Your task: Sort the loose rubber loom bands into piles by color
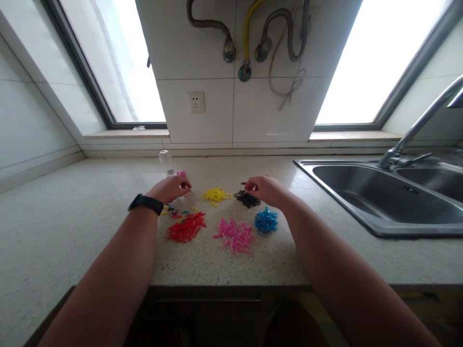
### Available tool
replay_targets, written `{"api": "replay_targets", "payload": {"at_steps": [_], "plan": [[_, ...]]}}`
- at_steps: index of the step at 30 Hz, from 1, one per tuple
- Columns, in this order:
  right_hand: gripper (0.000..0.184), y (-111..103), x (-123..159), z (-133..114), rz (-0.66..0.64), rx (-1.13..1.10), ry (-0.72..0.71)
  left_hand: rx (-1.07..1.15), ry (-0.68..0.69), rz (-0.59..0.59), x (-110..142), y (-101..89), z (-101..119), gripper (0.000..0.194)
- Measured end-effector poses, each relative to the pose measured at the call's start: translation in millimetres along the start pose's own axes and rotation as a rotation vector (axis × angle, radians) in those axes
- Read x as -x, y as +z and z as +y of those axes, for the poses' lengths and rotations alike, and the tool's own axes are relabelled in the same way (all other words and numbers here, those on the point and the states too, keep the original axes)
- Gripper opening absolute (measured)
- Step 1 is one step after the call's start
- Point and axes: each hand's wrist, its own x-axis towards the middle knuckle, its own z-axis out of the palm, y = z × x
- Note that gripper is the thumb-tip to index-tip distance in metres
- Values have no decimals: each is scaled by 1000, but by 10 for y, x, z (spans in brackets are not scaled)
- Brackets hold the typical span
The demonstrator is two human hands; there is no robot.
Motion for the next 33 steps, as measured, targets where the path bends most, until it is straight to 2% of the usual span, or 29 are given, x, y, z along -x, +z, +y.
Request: {"api": "replay_targets", "payload": {"at_steps": [10,14,18,21,26,30,33], "plan": [[18,-10,-1,9,-49,45,80,18,-59,-32,31,-32,-27,31],[19,-8,-12,86,16,-12,89,14,-75,-59,38,-32,-34,29],[29,43,-47,242,118,-51,210,-8,-88,-81,24,-21,-58,29],[40,137,-90,329,96,-39,288,-15,-79,-64,13,-7,-75,33],[50,326,-156,312,-18,-57,216,-47,-84,-85,5,9,-78,38],[44,383,-194,269,-71,-88,188,-57,-104,-70,1,19,-71,44],[41,374,-230,273,-82,-124,158,-54,-94,-80,1,26,-67,39]]}}
